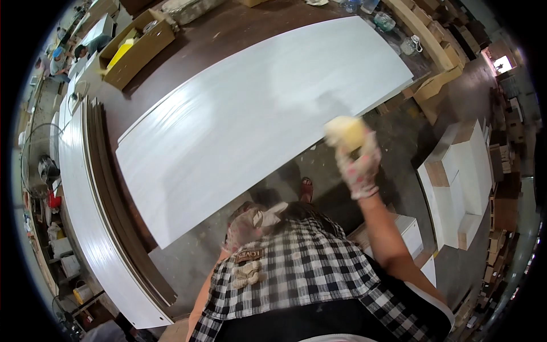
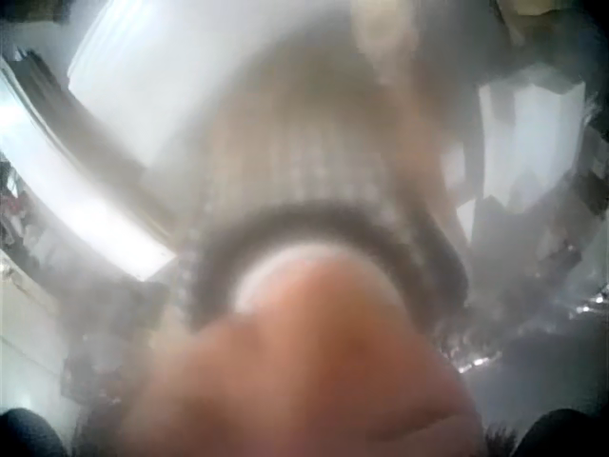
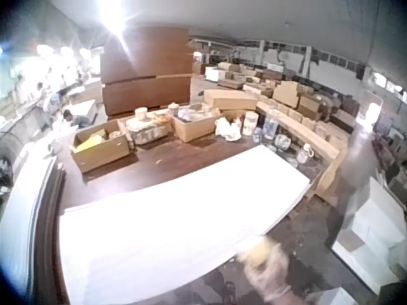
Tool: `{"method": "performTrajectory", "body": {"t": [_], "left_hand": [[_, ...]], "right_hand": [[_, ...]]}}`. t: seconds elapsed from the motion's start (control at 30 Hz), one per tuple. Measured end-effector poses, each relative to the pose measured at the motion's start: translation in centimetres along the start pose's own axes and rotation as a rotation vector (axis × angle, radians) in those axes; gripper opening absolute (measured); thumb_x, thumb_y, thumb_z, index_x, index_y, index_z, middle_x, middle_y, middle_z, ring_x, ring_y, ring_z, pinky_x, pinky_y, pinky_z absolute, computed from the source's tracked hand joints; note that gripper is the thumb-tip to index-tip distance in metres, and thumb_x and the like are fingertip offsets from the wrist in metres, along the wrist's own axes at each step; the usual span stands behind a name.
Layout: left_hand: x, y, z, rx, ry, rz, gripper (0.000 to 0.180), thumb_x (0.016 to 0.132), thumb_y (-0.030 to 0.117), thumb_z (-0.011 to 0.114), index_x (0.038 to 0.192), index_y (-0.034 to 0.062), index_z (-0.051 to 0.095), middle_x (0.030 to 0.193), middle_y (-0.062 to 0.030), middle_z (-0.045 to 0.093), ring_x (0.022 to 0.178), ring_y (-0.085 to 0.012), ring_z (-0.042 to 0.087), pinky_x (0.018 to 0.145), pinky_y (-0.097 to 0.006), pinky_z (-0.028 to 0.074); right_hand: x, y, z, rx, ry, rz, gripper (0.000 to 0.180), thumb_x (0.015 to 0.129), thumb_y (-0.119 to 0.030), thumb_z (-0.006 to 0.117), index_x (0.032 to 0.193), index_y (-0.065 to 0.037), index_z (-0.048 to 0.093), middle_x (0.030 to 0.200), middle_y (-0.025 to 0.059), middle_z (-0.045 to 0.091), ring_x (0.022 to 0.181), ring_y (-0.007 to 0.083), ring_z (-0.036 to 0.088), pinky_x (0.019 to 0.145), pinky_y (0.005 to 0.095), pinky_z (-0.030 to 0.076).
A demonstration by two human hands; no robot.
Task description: The person wipes white furniture panels using a cloth and a sponge, turning them over and moving them between stacks on a workbench.
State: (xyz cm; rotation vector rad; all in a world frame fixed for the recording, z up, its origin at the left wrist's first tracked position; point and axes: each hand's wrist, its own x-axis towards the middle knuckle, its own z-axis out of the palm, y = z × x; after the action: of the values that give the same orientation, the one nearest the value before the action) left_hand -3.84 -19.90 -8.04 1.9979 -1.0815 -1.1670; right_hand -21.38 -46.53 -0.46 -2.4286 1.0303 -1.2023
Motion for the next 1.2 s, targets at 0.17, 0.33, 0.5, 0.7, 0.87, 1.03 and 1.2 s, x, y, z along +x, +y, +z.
{"method": "performTrajectory", "body": {"t": [0.17, 0.33, 0.5, 0.7, 0.87, 1.03, 1.2], "left_hand": [[3.8, 5.7, 2.2, 0.119, -0.031, -0.016, 0.054, 0.069, 0.035, 0.072, 0.115, 0.0114, 0.057, 0.104, -0.0187, 0.063, 0.101, -0.0361, 0.059, 0.086, -0.043, 0.047], [7.5, 10.5, 4.1, 0.264, -0.023, 0.053, 0.048, 0.072, 0.031, 0.070, 0.114, 0.0118, 0.057, 0.097, -0.0171, 0.064, 0.096, -0.0358, 0.060, 0.080, -0.042, 0.048], [11.2, 11.2, 6.5, 0.270, -0.018, 0.185, 0.052, 0.066, 0.026, 0.074, 0.112, 0.0105, 0.056, 0.086, -0.0173, 0.064, 0.084, -0.0347, 0.062, 0.071, -0.041, 0.050], [14.5, 15.8, 7.6, 0.236, -0.059, 0.233, 0.050, 0.069, 0.031, 0.075, 0.110, 0.0084, 0.059, 0.085, -0.0141, 0.065, 0.078, -0.0285, 0.065, 0.067, -0.035, 0.051], [16.5, 18.5, 9.0, 0.164, -0.027, 0.348, 0.050, 0.070, 0.030, 0.081, 0.104, 0.0026, 0.059, 0.089, -0.0097, 0.067, 0.078, -0.0186, 0.065, 0.066, -0.027, 0.050], [17.4, 25.3, 7.1, -0.113, -0.115, 0.274, 0.048, 0.074, 0.024, 0.075, 0.108, -0.0002, 0.054, 0.098, -0.0072, 0.062, 0.092, -0.0158, 0.060, 0.076, -0.030, 0.051], [19.7, 31.5, 1.3, -0.101, 0.255, 0.504, 0.061, 0.071, 0.024, 0.076, 0.121, 0.0021, 0.050, 0.121, -0.0128, 0.049, 0.111, -0.0272, 0.054, 0.089, -0.035, 0.053]], "right_hand": [[0.7, 3.8, -0.3, 0.049, -0.089, 0.072, 0.059, 0.073, -0.022, 0.071, 0.121, 0.003, 0.047, 0.103, 0.0181, 0.059, 0.093, 0.0346, 0.060, 0.080, 0.0414, 0.050], [8.0, 15.9, -4.8, -0.070, 0.128, 0.258, 0.046, 0.079, -0.019, 0.067, 0.115, 0.004, 0.050, 0.097, 0.0211, 0.061, 0.087, 0.0360, 0.061, 0.077, 0.0406, 0.050], [7.3, 16.8, -4.6, -0.020, 0.055, -0.027, 0.055, 0.074, -0.022, 0.071, 0.118, 0.003, 0.049, 0.103, 0.0206, 0.058, 0.092, 0.0357, 0.060, 0.082, 0.0420, 0.049], [13.9, 28.3, -8.3, -0.116, 0.196, 0.335, 0.047, 0.080, -0.023, 0.069, 0.116, 0.001, 0.051, 0.101, 0.0200, 0.061, 0.093, 0.0348, 0.061, 0.079, 0.0398, 0.050], [15.5, 30.0, -9.1, -0.077, 0.181, 0.294, 0.044, 0.081, -0.024, 0.069, 0.115, 0.000, 0.053, 0.100, 0.0189, 0.063, 0.093, 0.0341, 0.062, 0.081, 0.0385, 0.049], [16.8, 34.9, -10.7, -0.132, 0.275, 0.430, 0.042, 0.083, -0.027, 0.068, 0.113, 0.000, 0.054, 0.101, 0.0179, 0.064, 0.092, 0.0299, 0.063, 0.082, 0.0344, 0.048], [14.7, 32.7, -13.0, 0.012, 0.246, 0.361, 0.044, 0.080, -0.024, 0.070, 0.112, 0.002, 0.053, 0.097, 0.0194, 0.063, 0.091, 0.0362, 0.062, 0.081, 0.0382, 0.049]]}}
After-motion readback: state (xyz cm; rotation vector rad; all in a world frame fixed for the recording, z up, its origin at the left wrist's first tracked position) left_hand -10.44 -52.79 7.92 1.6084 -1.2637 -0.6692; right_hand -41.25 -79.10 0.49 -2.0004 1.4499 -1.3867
